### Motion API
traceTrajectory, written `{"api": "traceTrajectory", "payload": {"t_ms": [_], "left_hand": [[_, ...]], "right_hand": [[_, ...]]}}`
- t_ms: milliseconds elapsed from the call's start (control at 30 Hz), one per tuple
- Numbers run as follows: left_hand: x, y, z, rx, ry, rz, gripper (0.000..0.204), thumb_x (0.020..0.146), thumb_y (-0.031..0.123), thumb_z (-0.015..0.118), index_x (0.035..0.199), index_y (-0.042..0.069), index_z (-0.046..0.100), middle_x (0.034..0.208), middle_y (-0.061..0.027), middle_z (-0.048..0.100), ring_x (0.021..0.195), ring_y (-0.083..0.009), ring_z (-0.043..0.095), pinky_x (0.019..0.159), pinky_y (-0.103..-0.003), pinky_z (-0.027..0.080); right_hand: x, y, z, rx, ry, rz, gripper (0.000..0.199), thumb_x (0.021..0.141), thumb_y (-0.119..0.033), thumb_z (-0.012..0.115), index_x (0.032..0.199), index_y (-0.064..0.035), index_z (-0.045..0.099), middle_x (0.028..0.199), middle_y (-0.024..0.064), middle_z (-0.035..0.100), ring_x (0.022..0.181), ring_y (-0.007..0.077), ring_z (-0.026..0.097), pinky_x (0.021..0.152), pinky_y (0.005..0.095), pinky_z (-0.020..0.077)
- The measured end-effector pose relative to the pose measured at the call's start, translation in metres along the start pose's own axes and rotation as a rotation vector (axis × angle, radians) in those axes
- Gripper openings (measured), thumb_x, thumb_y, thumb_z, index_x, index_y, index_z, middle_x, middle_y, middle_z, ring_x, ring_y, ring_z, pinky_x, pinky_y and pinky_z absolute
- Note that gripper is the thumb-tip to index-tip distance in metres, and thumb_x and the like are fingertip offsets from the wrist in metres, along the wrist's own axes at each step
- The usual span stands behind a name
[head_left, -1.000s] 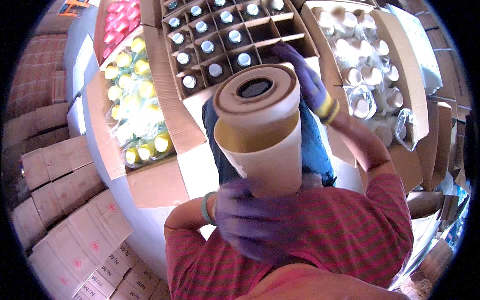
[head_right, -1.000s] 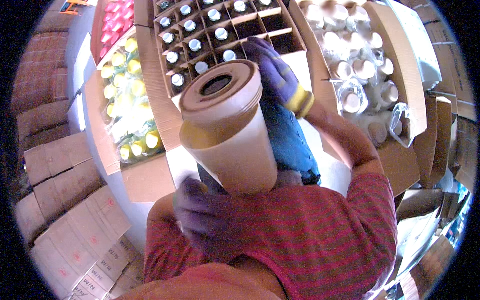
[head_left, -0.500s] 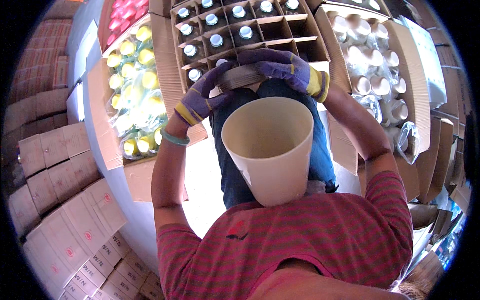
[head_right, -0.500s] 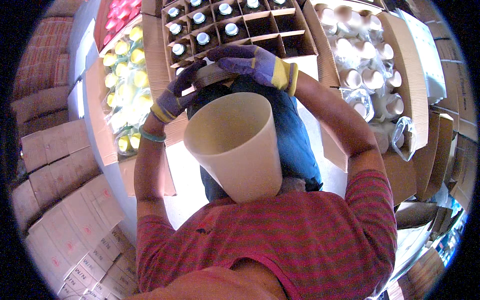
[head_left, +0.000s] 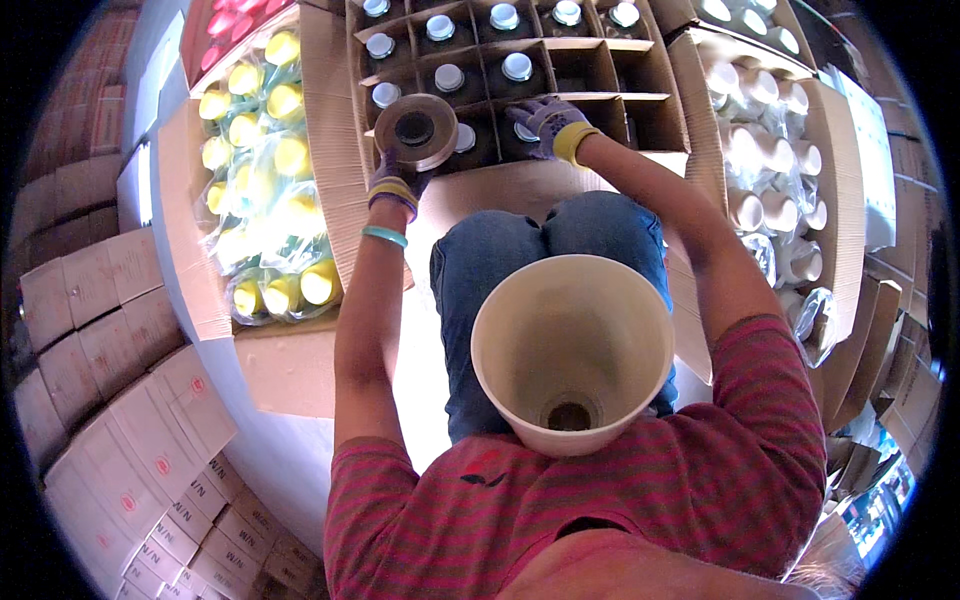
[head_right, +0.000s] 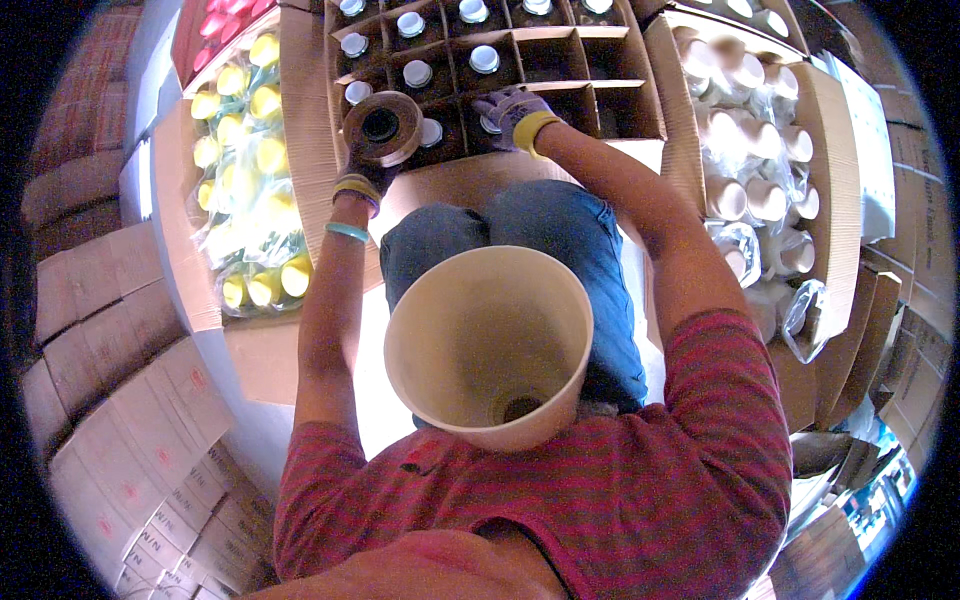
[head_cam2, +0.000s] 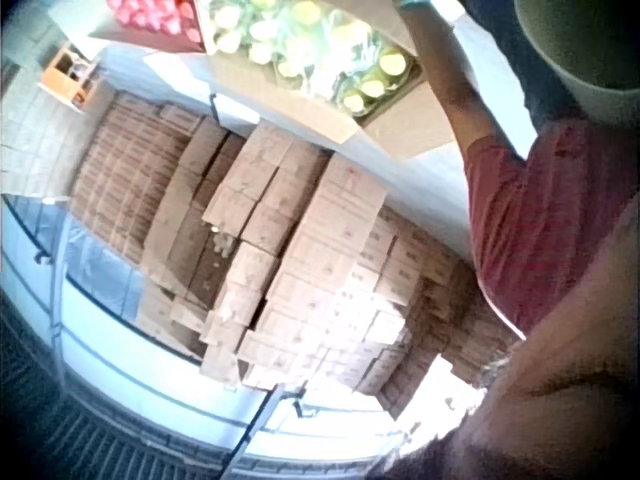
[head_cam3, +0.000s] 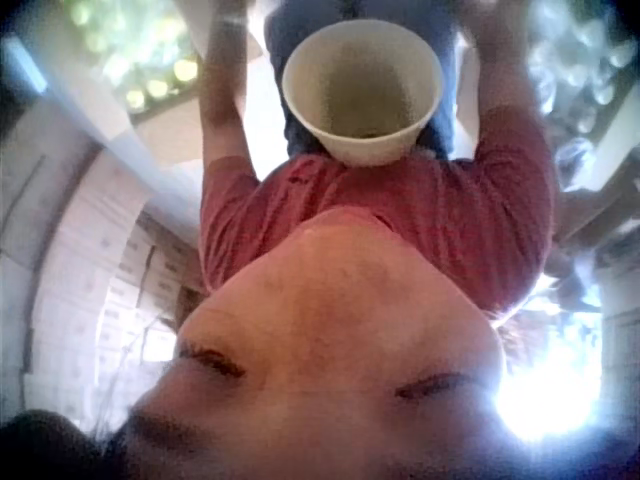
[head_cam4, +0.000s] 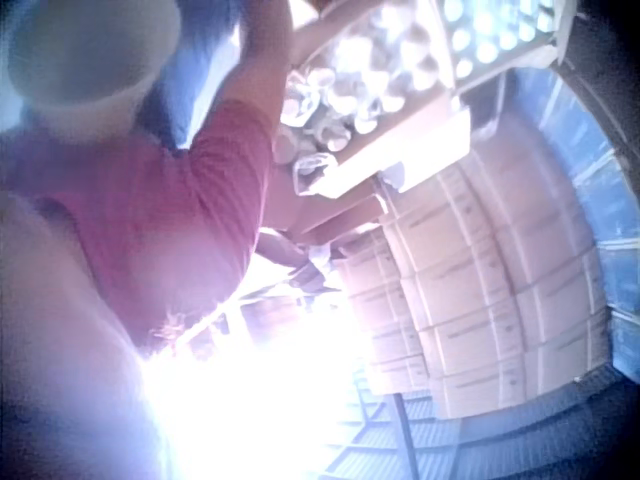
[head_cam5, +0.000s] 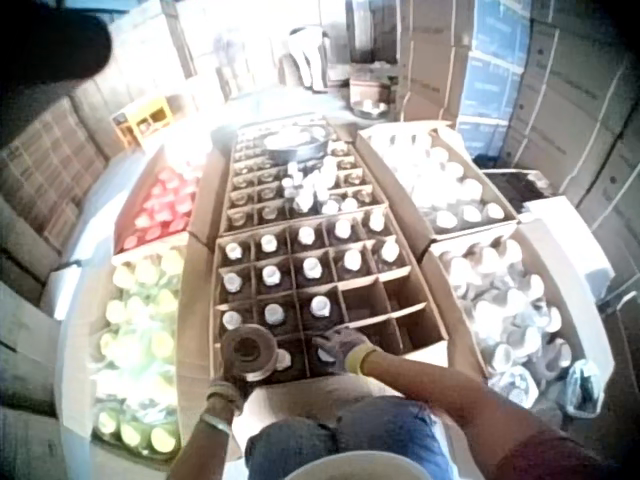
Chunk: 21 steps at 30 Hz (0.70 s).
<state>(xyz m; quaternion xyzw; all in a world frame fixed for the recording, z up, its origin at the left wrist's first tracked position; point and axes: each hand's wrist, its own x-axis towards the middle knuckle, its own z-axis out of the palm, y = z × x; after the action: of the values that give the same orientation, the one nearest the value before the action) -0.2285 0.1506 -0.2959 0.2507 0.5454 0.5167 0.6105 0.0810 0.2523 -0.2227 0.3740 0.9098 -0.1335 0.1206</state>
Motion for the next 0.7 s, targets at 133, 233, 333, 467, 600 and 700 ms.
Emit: {"api": "traceTrajectory", "payload": {"t_ms": [133, 233, 333, 467, 600, 700], "left_hand": [[-0.027, 0.026, 0.051, -0.078, 0.386, 0.116, 0.059, 0.096, 0.03, 0.057, 0.142, 0.002, 0.034, 0.139, -0.0128, 0.046, 0.124, -0.026, 0.048, 0.098, -0.033, 0.046], [-0.056, 0.05, 0.07, 0.04, 0.405, 0.285, 0.062, 0.094, 0.04, 0.057, 0.14, 0.003, 0.037, 0.121, -0.0145, 0.06, 0.11, -0.0275, 0.059, 0.091, -0.035, 0.05], [-0.081, 0.078, 0.089, 0.105, -0.078, 0.035, 0.064, 0.093, 0.05, 0.053, 0.139, 0.008, 0.038, 0.119, -0.0143, 0.061, 0.105, -0.0278, 0.062, 0.084, -0.039, 0.053], [-0.107, 0.132, 0.161, -0.265, -0.271, -0.192, 0.068, 0.09, 0.06, 0.05, 0.137, 0.012, 0.04, 0.121, -0.0139, 0.06, 0.106, -0.0272, 0.062, 0.083, -0.041, 0.054], [-0.147, 0.176, 0.199, -0.353, -0.447, 0.073, 0.067, 0.091, 0.044, 0.055, 0.144, 0.01, 0.031, 0.135, -0.0131, 0.048, 0.121, -0.0251, 0.051, 0.1, -0.039, 0.046], [-0.186, 0.199, 0.206, -0.185, -0.611, 0.255, 0.073, 0.088, 0.021, 0.064, 0.149, 0.009, 0.024, 0.144, -0.0128, 0.04, 0.129, -0.0241, 0.044, 0.107, -0.036, 0.04]], "right_hand": [[0.003, 0.011, 0.016, -0.047, -0.001, 0.051, 0.07, 0.083, -0.03, 0.065, 0.144, -0.0195, 0.035, 0.13, 0.0179, 0.054, 0.114, 0.0312, 0.057, 0.097, 0.0426, 0.0463], [-0.018, 0.004, -0.026, 0.014, 0.107, 0.035, 0.076, 0.079, -0.039, 0.068, 0.143, -0.0142, 0.037, 0.122, 0.0178, 0.06, 0.108, 0.0351, 0.059, 0.093, 0.0432, 0.0468], [-0.067, -0.01, -0.095, 0.191, 0.686, -0.133, 0.087, 0.067, -0.051, 0.077, 0.136, -0.0091, 0.044, 0.113, 0.0153, 0.062, 0.104, 0.033, 0.059, 0.09, 0.0421, 0.0459], [-0.163, -0.057, -0.213, 0.15, 0.925, -0.457, 0.073, 0.067, -0.033, 0.081, 0.131, -0.0113, 0.053, 0.118, 0.0108, 0.063, 0.107, 0.0295, 0.059, 0.088, 0.0404, 0.0471], [-0.215, -0.08, -0.253, 0.497, 0.878, -0.783, 0.082, 0.084, -0.051, 0.051, 0.148, -0.0066, 0.025, 0.15, 0.0145, 0.03, 0.137, 0.0285, 0.033, 0.113, 0.0442, 0.0231], [-0.234, -0.065, -0.254, 0.968, 0.687, -0.767, 0.093, 0.089, -0.045, 0.059, 0.151, -0.0053, 0.003, 0.157, 0.0152, 0.016, 0.141, 0.032, 0.026, 0.116, 0.0418, 0.0174]]}}
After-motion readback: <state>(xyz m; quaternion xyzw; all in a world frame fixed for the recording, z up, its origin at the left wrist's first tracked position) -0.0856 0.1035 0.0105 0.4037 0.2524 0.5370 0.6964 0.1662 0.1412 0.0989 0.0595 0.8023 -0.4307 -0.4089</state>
